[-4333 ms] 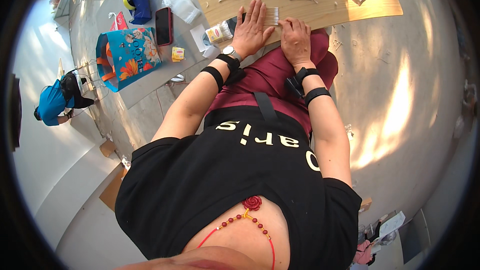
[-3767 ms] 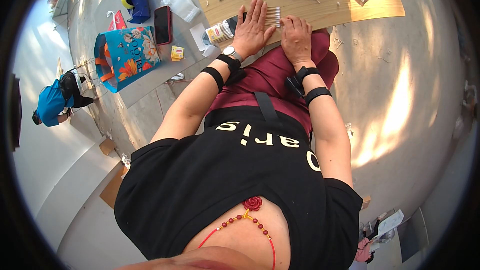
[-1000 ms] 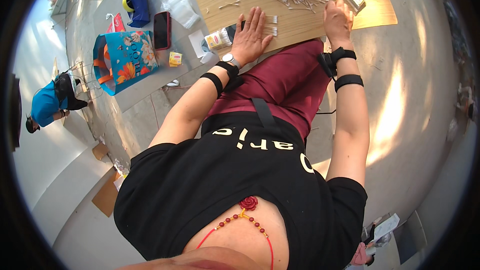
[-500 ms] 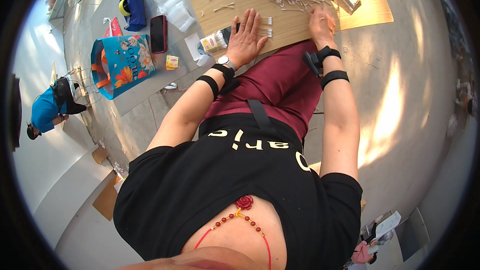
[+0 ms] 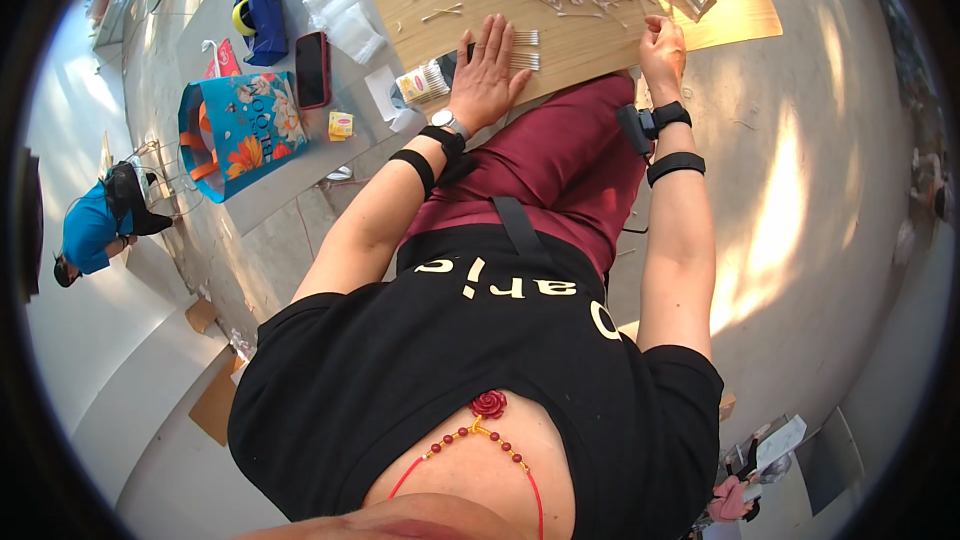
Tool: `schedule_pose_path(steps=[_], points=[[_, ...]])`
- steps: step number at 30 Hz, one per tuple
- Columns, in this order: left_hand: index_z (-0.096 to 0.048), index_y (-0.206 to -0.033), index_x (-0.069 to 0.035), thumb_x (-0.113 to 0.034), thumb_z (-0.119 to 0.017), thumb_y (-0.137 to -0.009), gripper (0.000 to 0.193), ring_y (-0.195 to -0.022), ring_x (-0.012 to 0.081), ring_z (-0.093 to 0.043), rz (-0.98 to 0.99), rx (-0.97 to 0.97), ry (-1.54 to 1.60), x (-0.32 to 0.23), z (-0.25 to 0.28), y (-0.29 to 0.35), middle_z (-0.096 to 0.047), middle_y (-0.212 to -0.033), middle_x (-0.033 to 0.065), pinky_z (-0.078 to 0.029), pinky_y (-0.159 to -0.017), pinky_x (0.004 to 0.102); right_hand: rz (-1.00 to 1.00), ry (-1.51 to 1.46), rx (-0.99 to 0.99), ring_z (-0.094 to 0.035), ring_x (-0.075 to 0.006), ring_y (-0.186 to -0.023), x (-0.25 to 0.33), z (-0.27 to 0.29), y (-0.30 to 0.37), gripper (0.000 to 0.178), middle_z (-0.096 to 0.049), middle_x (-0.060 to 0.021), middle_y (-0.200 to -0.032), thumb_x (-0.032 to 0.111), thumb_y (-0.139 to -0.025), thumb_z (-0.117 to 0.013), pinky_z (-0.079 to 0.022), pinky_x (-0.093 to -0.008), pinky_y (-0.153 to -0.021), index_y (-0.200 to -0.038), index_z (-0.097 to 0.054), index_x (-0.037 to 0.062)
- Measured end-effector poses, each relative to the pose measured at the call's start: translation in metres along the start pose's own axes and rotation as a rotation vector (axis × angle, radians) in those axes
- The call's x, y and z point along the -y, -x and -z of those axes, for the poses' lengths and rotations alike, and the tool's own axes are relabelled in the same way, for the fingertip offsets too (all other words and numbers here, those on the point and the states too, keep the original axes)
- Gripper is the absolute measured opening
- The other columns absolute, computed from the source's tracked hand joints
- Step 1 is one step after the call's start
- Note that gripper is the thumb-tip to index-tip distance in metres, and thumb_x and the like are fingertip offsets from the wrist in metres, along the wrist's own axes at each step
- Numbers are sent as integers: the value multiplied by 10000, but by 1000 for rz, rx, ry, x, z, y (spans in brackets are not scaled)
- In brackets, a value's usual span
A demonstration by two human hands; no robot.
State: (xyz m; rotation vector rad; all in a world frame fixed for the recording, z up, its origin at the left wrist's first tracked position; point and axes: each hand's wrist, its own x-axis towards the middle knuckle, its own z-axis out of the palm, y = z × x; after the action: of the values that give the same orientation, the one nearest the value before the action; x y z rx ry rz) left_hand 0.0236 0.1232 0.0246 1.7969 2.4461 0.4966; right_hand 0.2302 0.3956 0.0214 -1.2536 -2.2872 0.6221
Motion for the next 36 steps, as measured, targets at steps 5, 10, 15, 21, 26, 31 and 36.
schedule_pose_path(steps=[5,10,15,21,26,31,36], points=[[-258,-1655,9,-542,-461,-1067,831,-1649,304,-116,-1,-4,-3,1,-1,1,-208,-1753,191,-49,-1307,542,102,64,120,-703,-308,-1007,18,-4,1,220,-710,-170,-1112,137,-973,-683,-561,-402,-887,-1173,-710,48],[-254,-1656,11,-540,-468,-1065,836,-1650,305,-113,-6,-5,-7,1,-1,1,-204,-1753,197,-47,-1306,546,141,234,30,-671,-410,-1037,37,-20,9,149,-692,-181,-1135,169,-999,-650,-533,-489,-891,-1097,-674,59],[-256,-1656,5,-540,-471,-1063,835,-1650,308,-110,-6,-4,1,1,-2,0,-204,-1753,194,-47,-1304,554,110,150,-35,-657,-400,-1037,41,-18,17,129,-678,-174,-1098,150,-1008,-631,-517,-482,-886,-1100,-654,62],[-265,-1655,4,-538,-477,-1061,831,-1648,314,-116,7,1,3,2,-2,1,-216,-1749,191,-48,-1302,554,400,68,139,-659,-356,-996,79,-15,50,91,-664,-142,-1056,119,-991,-614,-498,-434,-880,-1072,-642,90],[-269,-1651,10,-541,-476,-1061,834,-1647,314,-122,-9,-19,6,1,-1,1,-226,-1746,192,-43,-1301,554,538,289,179,-673,-300,-960,95,-33,66,127,-655,-103,-993,115,-933,-608,-506,-421,-853,-1057,-635,107],[-269,-1651,13,-541,-478,-1061,836,-1647,319,-119,-15,-21,-5,1,-2,0,-223,-1745,202,-40,-1300,553,593,387,171,-680,-272,-957,111,-49,70,132,-661,-89,-991,119,-910,-588,-509,-406,-854,-1034,-631,100],[-270,-1649,17,-539,-479,-1062,835,-1647,326,-117,-20,-25,-6,3,-2,1,-219,-1744,212,-37,-1300,554,621,387,152,-679,-265,-958,130,-57,71,118,-662,-87,-999,132,-902,-604,-509,-399,-850,-1013,-629,100]])
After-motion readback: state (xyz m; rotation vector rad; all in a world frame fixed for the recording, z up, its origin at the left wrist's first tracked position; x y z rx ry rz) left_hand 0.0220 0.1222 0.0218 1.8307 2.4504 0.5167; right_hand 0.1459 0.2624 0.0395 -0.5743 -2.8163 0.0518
